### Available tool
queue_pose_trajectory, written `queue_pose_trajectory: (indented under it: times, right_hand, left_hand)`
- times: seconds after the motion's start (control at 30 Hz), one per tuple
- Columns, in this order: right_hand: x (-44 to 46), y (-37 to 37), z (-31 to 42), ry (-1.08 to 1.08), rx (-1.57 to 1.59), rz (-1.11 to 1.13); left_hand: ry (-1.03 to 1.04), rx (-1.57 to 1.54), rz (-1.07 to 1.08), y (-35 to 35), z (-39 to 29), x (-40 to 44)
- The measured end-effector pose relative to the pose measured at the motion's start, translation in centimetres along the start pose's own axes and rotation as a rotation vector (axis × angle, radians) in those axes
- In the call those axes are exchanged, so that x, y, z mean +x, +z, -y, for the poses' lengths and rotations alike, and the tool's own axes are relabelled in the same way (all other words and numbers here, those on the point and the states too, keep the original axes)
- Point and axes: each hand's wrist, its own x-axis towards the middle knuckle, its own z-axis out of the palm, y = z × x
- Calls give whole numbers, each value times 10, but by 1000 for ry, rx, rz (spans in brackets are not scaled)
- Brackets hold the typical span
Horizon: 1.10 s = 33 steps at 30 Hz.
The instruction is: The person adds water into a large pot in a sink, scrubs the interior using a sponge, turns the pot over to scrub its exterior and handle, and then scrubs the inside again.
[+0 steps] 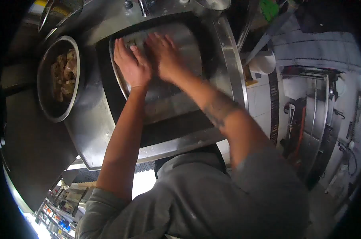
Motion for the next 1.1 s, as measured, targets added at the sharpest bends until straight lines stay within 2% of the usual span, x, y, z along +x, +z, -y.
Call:
queue_pose_trajectory:
  times: [0.03,0.07,0.13,0.17,0.23,0.27,0.33,0.37,0.43,0.5,0.53,0.6,0.67,0.7,0.77,0.83,0.87,0.93,1.07,1.1]
  right_hand:
    - [-40,0,11,-76,-59,-114]
    - [-62,-3,19,-78,-66,-110]
    - [-83,-8,29,-55,7,-47]
    - [-60,-3,16,-79,-42,-30]
    - [20,14,-10,-25,-28,-176]
    - [55,14,-18,-22,-26,-170]
    - [100,-7,-24,201,17,359]
    - [72,-6,-20,217,13,346]
    - [-38,-1,9,-26,-92,-184]
    - [-105,2,7,40,-108,-87]
    - [-97,-2,-3,32,-112,-83]
    - [-50,-8,-38,24,-183,-226]
    - [37,-28,-67,250,-96,3]
    - [37,-26,-70,235,-93,10]
    - [36,-23,-69,209,-105,-46]
    - [-43,-4,-37,56,-269,-293]
    - [-72,-2,-31,54,-282,-293]
    - [-104,-4,-23,28,-84,-195]
    - [23,-10,-62,149,-130,-252]
    - [54,-9,-53,222,-105,16]
  left_hand:
    - [-102,-86,86,-4,0,-1]
    - [-205,-167,178,-6,0,-3]
    - [-169,-181,133,-5,2,-2]
    - [-123,-194,108,-5,2,-4]
    - [-129,-195,106,-2,1,-2]
    - [-139,-202,101,-1,-3,-5]
    - [-208,-222,116,-1,-9,-8]
    - [-272,-245,124,-2,-10,-4]
    - [-262,-257,103,-2,-9,-2]
    - [-222,-247,78,-3,-3,-5]
    - [-228,-247,70,-3,-2,-5]
    - [-180,-197,68,-3,0,-6]
    - [-238,-229,90,-5,-7,-6]
    - [-296,-274,105,-3,-11,-6]
    - [-282,-257,93,-1,-10,-5]
    - [-280,-260,77,-1,-7,-7]
    - [-280,-222,83,-1,-6,-7]
    - [-287,-175,89,0,-2,-8]
    - [-237,-238,48,1,2,-12]
    - [-237,-231,61,1,-2,-12]
